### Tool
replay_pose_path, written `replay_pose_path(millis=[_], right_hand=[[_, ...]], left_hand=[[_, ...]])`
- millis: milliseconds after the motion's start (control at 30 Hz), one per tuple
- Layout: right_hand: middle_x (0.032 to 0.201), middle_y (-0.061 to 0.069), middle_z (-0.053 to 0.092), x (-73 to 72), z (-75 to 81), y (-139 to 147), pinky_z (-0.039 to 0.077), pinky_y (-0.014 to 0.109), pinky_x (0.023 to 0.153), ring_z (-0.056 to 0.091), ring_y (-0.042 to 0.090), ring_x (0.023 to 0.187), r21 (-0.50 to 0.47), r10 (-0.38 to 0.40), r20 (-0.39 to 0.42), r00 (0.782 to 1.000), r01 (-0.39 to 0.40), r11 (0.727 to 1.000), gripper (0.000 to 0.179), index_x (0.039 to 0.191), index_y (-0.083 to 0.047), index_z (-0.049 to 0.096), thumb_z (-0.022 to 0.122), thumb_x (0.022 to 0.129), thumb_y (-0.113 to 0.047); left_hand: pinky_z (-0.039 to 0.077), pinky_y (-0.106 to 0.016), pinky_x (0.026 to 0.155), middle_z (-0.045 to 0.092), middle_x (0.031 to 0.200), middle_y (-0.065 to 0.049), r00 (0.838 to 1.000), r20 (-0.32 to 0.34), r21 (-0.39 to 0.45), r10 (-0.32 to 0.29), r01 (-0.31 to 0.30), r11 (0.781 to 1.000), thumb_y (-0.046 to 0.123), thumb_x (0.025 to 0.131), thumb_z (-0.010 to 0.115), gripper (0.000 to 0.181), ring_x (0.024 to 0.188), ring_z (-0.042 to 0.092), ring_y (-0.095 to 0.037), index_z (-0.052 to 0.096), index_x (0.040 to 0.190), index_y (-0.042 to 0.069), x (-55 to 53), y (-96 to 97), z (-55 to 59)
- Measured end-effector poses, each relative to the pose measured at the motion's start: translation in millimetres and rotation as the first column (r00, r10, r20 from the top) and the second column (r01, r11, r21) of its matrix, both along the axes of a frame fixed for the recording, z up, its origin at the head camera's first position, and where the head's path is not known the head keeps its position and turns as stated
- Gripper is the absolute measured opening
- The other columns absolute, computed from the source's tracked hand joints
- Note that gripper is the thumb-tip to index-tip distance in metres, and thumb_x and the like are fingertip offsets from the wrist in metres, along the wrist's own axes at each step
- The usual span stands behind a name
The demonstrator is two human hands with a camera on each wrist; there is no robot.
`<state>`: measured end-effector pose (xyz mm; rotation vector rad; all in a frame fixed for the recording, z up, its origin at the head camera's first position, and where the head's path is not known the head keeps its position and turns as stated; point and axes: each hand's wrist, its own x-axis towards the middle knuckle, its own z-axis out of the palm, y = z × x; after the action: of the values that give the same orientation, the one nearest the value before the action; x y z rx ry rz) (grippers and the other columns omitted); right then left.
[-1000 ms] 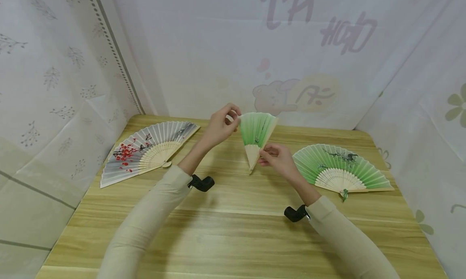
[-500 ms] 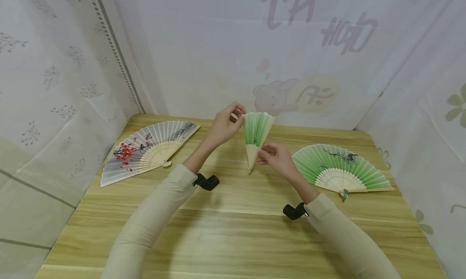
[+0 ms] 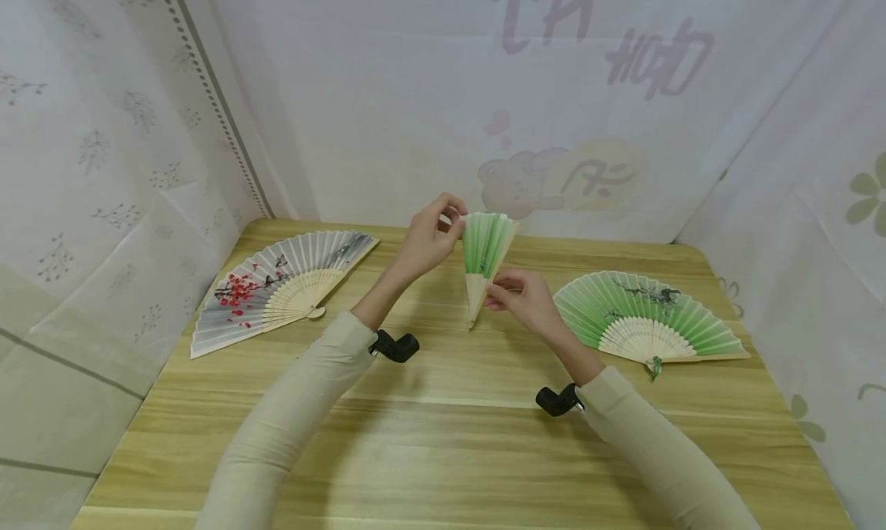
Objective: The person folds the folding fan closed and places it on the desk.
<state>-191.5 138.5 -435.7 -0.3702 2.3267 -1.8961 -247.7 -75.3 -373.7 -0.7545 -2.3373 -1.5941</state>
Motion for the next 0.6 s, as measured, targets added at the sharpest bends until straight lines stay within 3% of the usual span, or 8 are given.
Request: replay_pose_path(millis=[133, 267, 467, 600], right_hand=[[0.092, 0.028, 0.07, 0.5, 0.9, 1, 0.06, 0.044, 0.076, 0.069, 0.049, 0.086, -0.041, -0.018, 0.006, 1.0, 0.018, 0.999, 0.016, 0.104, 0.015, 0.069, 0.07, 0.096, 0.001], [0.093, 0.027, 0.07, 1.1, 2.0, 2, 0.061, 0.04, 0.074, 0.071, 0.044, 0.083, -0.069, -0.034, 0.009, 0.999, 0.034, 0.997, 0.013, 0.101, 0.015, 0.069, 0.071, 0.094, 0.004], [0.092, 0.027, 0.069, 1.2, -2.7, 7, 0.061, 0.039, 0.073, 0.069, 0.049, 0.084, -0.074, -0.034, -0.021, 0.999, 0.032, 0.997, 0.012, 0.104, 0.015, 0.067, 0.068, 0.095, 0.006], [0.096, 0.028, 0.069, 0.3, -8.0, 9, 0.06, 0.04, 0.076, 0.068, 0.049, 0.086, -0.061, -0.005, -0.035, 0.999, 0.003, 0.998, 0.015, 0.107, 0.015, 0.067, 0.067, 0.097, 0.004]], left_hand=[[0.052, -0.035, 0.059, 0.059, 0.093, -0.011, 1.0, 0.031, 0.015, -0.004, 0.003, 1.0, 0.001, 0.101, 0.052, 0.01, 0.075, 0.064, -0.04, 0.058, 0.108, 0.005, 1.0, 2.4, 0.2], [0.052, -0.034, 0.055, 0.058, 0.093, -0.01, 0.998, 0.056, 0.027, -0.003, 0.002, 1.0, 0.001, 0.101, 0.052, 0.01, 0.069, 0.063, -0.034, 0.057, 0.108, 0.005, 1.2, 3.9, -0.5], [0.053, -0.032, 0.053, 0.056, 0.093, -0.011, 0.998, 0.061, 0.06, -0.006, 0.002, 0.998, -0.001, 0.101, 0.052, 0.01, 0.066, 0.063, -0.027, 0.056, 0.109, 0.004, -0.1, 5.1, -1.6], [0.056, -0.039, 0.054, 0.055, 0.093, -0.011, 0.998, 0.068, 0.077, -0.013, 0.008, 0.997, -0.002, 0.101, 0.052, 0.01, 0.069, 0.064, -0.029, 0.056, 0.109, 0.003, -1.6, 6.4, -2.0]])
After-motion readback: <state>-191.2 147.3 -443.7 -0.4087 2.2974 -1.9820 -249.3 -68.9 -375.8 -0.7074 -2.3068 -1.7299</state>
